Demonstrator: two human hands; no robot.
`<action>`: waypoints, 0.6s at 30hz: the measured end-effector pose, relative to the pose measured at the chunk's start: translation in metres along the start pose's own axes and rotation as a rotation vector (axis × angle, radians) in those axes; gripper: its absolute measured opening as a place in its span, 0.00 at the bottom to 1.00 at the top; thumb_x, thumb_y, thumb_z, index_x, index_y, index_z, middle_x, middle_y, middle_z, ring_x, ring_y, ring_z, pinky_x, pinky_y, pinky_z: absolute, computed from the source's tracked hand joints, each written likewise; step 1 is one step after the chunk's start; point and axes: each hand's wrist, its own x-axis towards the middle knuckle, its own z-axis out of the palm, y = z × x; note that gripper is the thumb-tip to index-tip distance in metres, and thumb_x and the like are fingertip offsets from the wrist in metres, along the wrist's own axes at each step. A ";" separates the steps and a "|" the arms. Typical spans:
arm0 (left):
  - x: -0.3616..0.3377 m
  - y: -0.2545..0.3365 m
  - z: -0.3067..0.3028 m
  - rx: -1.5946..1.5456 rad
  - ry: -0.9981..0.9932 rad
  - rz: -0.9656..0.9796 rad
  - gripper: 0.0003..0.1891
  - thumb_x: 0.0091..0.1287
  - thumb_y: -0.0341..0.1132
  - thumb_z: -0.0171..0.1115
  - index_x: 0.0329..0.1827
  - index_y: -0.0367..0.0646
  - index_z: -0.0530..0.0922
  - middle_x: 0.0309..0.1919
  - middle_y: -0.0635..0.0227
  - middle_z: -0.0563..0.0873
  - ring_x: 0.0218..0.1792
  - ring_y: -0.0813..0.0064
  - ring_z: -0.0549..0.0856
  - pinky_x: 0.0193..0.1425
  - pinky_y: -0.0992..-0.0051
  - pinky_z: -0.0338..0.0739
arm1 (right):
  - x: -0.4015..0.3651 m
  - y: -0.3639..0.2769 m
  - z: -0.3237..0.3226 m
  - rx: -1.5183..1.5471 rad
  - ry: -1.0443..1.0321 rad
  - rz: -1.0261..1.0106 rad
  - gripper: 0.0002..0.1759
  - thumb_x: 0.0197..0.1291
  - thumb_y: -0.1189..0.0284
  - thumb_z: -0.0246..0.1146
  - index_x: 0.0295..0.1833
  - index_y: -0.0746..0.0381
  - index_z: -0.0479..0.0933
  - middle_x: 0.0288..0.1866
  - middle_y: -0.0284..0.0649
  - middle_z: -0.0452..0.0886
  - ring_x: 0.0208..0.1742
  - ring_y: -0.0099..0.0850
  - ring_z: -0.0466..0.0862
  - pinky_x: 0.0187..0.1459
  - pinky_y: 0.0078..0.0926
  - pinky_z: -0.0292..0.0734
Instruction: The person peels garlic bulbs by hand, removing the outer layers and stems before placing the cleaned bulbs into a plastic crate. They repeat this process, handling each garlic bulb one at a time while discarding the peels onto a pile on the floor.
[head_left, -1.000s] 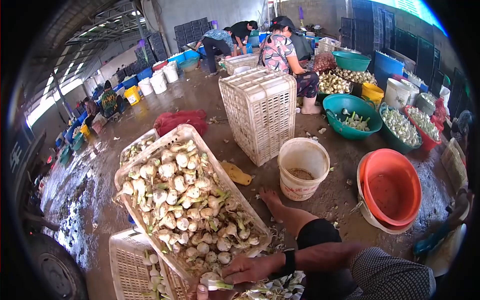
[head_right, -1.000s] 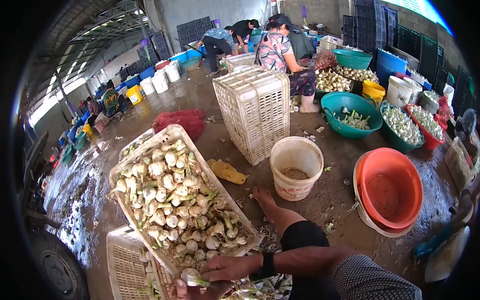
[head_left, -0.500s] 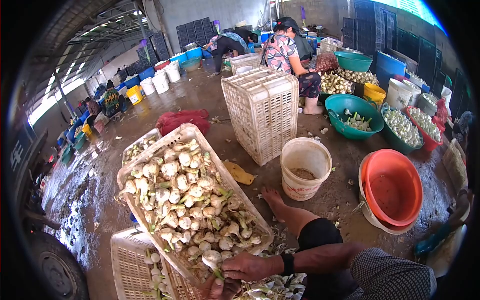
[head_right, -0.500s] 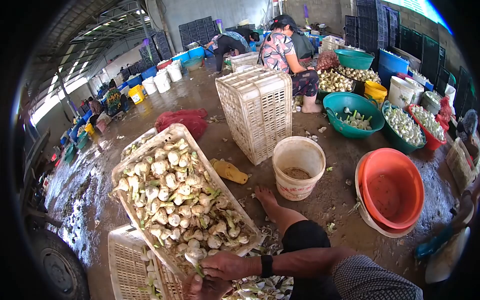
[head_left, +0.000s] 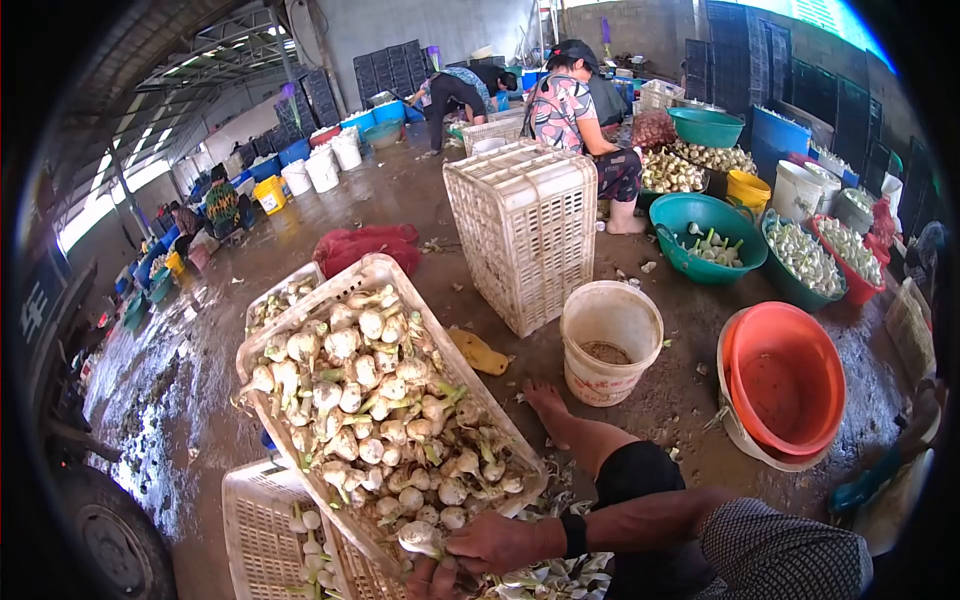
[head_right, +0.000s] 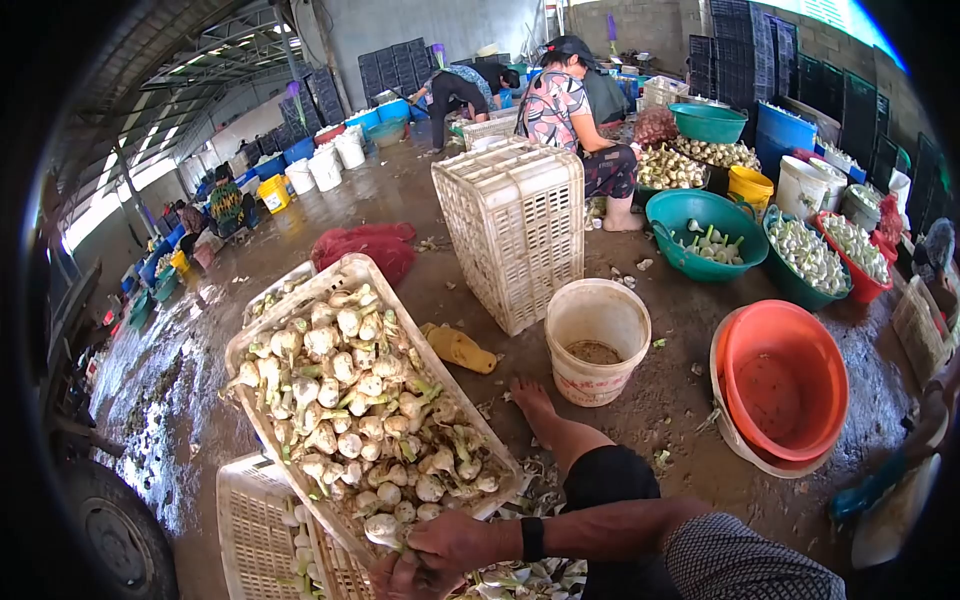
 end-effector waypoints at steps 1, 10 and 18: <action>0.003 -0.014 -0.002 -0.147 0.038 -0.109 0.06 0.65 0.36 0.65 0.41 0.45 0.80 0.24 0.69 0.77 0.24 0.74 0.78 0.26 0.74 0.70 | 0.000 0.000 0.002 0.006 -0.001 -0.019 0.09 0.59 0.71 0.60 0.39 0.64 0.68 0.31 0.45 0.72 0.32 0.49 0.78 0.30 0.45 0.72; 0.001 -0.012 -0.007 0.439 0.034 0.188 0.16 0.56 0.33 0.72 0.46 0.43 0.79 0.35 0.61 0.78 0.32 0.63 0.79 0.33 0.63 0.74 | 0.002 -0.006 0.005 -0.050 0.082 0.038 0.08 0.53 0.70 0.60 0.34 0.62 0.69 0.27 0.44 0.76 0.30 0.49 0.80 0.27 0.47 0.73; -0.003 -0.011 -0.012 0.737 -0.193 0.598 0.17 0.51 0.34 0.76 0.42 0.45 0.79 0.39 0.60 0.78 0.38 0.54 0.78 0.38 0.56 0.73 | 0.011 0.014 -0.022 -0.164 0.149 0.219 0.10 0.55 0.67 0.61 0.33 0.62 0.69 0.27 0.46 0.77 0.30 0.50 0.80 0.33 0.49 0.73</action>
